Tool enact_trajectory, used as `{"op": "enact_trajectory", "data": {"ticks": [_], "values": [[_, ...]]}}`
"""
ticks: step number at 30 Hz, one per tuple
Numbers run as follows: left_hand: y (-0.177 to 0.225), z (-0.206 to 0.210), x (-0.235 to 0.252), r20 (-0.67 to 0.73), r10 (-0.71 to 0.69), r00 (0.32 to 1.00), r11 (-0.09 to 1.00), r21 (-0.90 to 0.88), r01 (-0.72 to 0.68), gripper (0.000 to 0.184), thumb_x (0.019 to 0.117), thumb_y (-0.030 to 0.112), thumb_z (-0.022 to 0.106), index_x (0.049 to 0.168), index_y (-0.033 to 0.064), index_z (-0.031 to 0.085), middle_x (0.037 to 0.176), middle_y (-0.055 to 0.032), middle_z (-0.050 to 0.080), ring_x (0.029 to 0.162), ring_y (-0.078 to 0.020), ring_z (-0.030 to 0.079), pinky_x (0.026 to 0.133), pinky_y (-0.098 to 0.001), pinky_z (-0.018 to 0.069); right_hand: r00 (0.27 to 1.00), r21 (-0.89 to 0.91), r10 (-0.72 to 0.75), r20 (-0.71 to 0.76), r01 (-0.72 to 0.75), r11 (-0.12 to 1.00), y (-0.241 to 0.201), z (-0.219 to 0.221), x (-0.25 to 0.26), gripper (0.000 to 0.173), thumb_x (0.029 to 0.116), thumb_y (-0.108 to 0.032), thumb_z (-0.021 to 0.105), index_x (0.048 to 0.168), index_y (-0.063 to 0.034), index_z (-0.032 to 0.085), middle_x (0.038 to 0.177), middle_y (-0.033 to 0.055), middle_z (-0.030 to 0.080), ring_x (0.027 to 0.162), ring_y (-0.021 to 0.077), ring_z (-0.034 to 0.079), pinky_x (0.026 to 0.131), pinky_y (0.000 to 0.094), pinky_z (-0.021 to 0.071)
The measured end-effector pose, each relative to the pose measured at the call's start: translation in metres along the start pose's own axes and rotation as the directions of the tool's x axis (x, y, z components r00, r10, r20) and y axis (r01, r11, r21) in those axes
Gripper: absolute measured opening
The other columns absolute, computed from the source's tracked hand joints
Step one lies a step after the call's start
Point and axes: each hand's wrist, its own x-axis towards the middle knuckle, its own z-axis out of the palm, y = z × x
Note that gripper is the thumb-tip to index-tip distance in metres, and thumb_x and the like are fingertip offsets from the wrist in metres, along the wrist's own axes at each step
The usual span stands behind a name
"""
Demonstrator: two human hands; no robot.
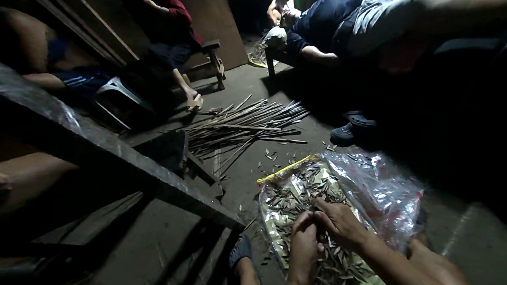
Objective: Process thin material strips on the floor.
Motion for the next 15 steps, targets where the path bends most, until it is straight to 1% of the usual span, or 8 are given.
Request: {"op": "enact_trajectory", "data": {"ticks": [2,5,7,8,10,11,13,15], "values": [[-0.002,0.003,0.0,-0.04,-0.006,0.999,0.999,0.034,0.007,0.021,0.1038,0.001,0.044,0.109,0.0014,0.065,0.071,0.0002,0.059,0.047,-0.0011,0.048,0.042,-0.015,0.0392,0.998,0.034,0.064,-0.007,-0.064,0.997,-0.004,0.002,-0.001,0.067,0.1079,-0.048,0.019,0.101,0.0009,0.064,0.072,0.0171,0.062,0.071,0.0361,0.068,0.061,0.0544,0.0513],[0.0,0.007,0.0,-0.061,-0.005,0.998,0.996,0.087,0.01,0.023,0.1054,0.002,0.044,0.117,-0.0024,0.063,0.07,-0.0006,0.059,0.046,-0.0007,0.046,0.042,-0.0159,0.039,0.969,0.189,0.228,0.091,-0.242,0.952,-0.015,-0.003,0.004,0.062,0.1089,-0.043,0.02,0.107,0.0024,0.061,0.082,0.0187,0.063,0.083,0.0354,0.066,0.073,0.0557,0.0503],[0.0,0.008,0.001,-0.012,0.011,1.0,0.997,0.078,-0.01,0.021,0.1072,0.003,0.042,0.111,-0.0029,0.061,0.065,0.0012,0.055,0.044,0.0005,0.044,0.04,-0.0142,0.0371,0.941,0.314,0.32,0.111,-0.339,0.887,-0.013,-0.004,0.008,0.056,0.1104,-0.037,0.023,0.113,0.0036,0.061,0.091,0.018,0.064,0.089,0.0301,0.064,0.081,0.0514,0.0498],[0.0,0.008,0.0,0.041,0.022,0.999,0.996,0.085,-0.025,0.019,0.1087,0.005,0.041,0.105,-0.0009,0.059,0.061,0.0036,0.052,0.043,0.0015,0.042,0.04,-0.0132,0.0351,0.923,0.394,0.374,0.096,-0.38,0.837,-0.008,-0.004,0.012,0.053,0.1115,-0.032,0.024,0.114,0.0053,0.062,0.092,0.0158,0.063,0.085,0.0244,0.062,0.081,0.0451,0.0501],[-0.001,0.008,0.0,0.116,0.047,0.992,0.994,0.094,-0.058,0.022,0.1096,0.007,0.04,0.103,-0.0002,0.059,0.06,0.0053,0.049,0.044,0.0018,0.041,0.041,-0.0124,0.033,0.88,0.561,0.467,0.087,-0.431,0.707,0.005,-0.005,0.02,0.047,0.1127,-0.028,0.025,0.11,0.0033,0.06,0.082,0.0036,0.053,0.068,0.0091,0.05,0.065,0.0276,0.0455],[-0.002,0.007,0.001,0.114,0.052,0.992,0.993,0.099,-0.064,0.022,0.11,0.008,0.039,0.103,-0.0004,0.059,0.06,0.0055,0.049,0.044,0.0018,0.042,0.041,-0.0124,0.0342,0.866,0.635,0.489,0.111,-0.44,0.635,0.006,-0.008,0.022,0.043,0.1129,-0.027,0.025,0.108,0.0018,0.057,0.078,0.0,0.049,0.062,0.0058,0.046,0.059,0.0234,0.0427],[0.0,0.005,0.005,0.076,0.065,0.995,0.989,0.125,-0.074,0.022,0.1107,0.01,0.039,0.109,-0.0024,0.057,0.064,0.003,0.052,0.047,-0.0002,0.046,0.043,-0.014,0.0384,0.868,0.698,0.459,0.19,-0.448,0.559,0.003,-0.014,0.019,0.034,0.1116,-0.028,0.031,0.108,-0.0024,0.052,0.073,-0.0029,0.047,0.056,0.0034,0.043,0.053,0.0202,0.039],[0.001,0.003,0.007,0.036,0.091,0.995,0.98,0.176,-0.096,0.022,0.1101,0.011,0.042,0.121,-0.0039,0.054,0.075,-0.0016,0.058,0.051,-0.0024,0.05,0.046,-0.0168,0.0424,0.876,0.705,0.401,0.267,-0.461,0.539,-0.002,-0.016,0.014,0.028,0.1063,-0.028,0.044,0.115,-0.0021,0.052,0.073,-0.0034,0.049,0.056,0.003,0.045,0.053,0.0207,0.0397]]}}
